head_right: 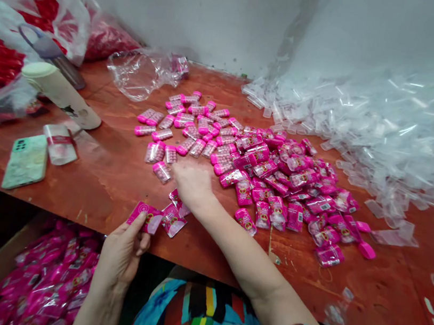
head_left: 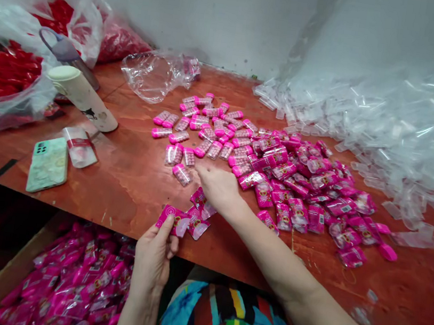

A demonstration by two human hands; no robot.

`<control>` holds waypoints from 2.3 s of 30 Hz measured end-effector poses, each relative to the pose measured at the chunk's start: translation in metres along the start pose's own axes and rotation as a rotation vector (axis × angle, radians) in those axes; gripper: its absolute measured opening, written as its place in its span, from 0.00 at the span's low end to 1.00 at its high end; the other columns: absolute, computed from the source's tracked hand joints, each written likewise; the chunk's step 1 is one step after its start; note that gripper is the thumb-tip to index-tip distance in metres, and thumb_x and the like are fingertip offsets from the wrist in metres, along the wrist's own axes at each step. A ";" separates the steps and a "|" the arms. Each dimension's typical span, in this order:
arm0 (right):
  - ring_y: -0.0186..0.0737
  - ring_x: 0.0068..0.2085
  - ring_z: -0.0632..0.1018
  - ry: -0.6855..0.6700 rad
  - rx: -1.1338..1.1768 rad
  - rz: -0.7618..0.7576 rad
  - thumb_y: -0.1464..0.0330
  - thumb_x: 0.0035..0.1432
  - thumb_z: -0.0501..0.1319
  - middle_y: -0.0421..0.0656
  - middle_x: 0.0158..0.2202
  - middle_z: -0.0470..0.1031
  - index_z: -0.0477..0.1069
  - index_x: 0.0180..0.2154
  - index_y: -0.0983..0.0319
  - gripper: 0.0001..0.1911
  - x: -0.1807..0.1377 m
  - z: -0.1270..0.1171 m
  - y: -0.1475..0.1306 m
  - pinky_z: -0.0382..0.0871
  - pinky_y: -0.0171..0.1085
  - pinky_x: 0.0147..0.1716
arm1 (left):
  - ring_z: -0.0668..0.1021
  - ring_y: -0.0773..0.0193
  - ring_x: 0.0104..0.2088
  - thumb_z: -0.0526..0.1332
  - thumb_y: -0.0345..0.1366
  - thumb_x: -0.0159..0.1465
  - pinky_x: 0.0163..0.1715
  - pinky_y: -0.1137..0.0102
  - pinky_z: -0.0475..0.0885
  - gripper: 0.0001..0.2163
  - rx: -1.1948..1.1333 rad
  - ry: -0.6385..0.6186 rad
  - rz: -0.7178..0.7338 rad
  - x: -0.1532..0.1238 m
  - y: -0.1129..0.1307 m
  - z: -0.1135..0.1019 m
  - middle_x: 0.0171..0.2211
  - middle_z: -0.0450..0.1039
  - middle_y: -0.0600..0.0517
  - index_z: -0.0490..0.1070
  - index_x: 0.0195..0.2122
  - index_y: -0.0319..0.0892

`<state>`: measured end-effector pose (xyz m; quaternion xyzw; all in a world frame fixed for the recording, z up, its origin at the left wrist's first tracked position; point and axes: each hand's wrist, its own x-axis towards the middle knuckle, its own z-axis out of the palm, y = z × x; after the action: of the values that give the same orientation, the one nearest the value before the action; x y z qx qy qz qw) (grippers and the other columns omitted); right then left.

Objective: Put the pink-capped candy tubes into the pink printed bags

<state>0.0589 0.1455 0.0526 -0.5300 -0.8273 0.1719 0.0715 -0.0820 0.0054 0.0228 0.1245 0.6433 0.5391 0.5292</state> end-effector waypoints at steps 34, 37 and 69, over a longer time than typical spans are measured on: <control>0.35 0.35 0.76 0.293 1.523 0.466 0.59 0.47 0.80 0.35 0.35 0.76 0.73 0.45 0.57 0.27 -0.170 0.058 0.074 0.74 0.37 0.41 | 0.67 0.72 0.17 0.81 0.45 0.49 0.15 0.76 0.55 0.18 0.050 -0.384 -0.200 -0.052 -0.065 0.086 0.17 0.69 0.56 0.77 0.27 0.39; 0.35 0.34 0.76 0.338 1.492 0.505 0.58 0.49 0.78 0.34 0.33 0.75 0.71 0.44 0.57 0.25 -0.176 0.061 0.071 0.74 0.36 0.39 | 0.65 0.73 0.15 0.83 0.48 0.44 0.14 0.76 0.55 0.22 0.048 -0.366 -0.221 -0.054 -0.070 0.089 0.15 0.68 0.56 0.74 0.23 0.39; 0.29 0.19 0.65 0.044 1.798 0.467 0.47 0.68 0.67 0.32 0.30 0.71 0.61 0.61 0.56 0.31 -0.216 0.056 0.055 0.56 0.30 0.16 | 0.71 0.69 0.15 0.76 0.56 0.60 0.17 0.74 0.61 0.25 -0.029 -0.440 -0.288 -0.051 -0.074 0.087 0.16 0.70 0.53 0.72 0.22 0.41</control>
<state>0.1811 -0.0399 -0.0053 -0.4315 -0.2541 0.7484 0.4348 0.0398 -0.0116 0.0020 0.1383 0.5161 0.4273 0.7293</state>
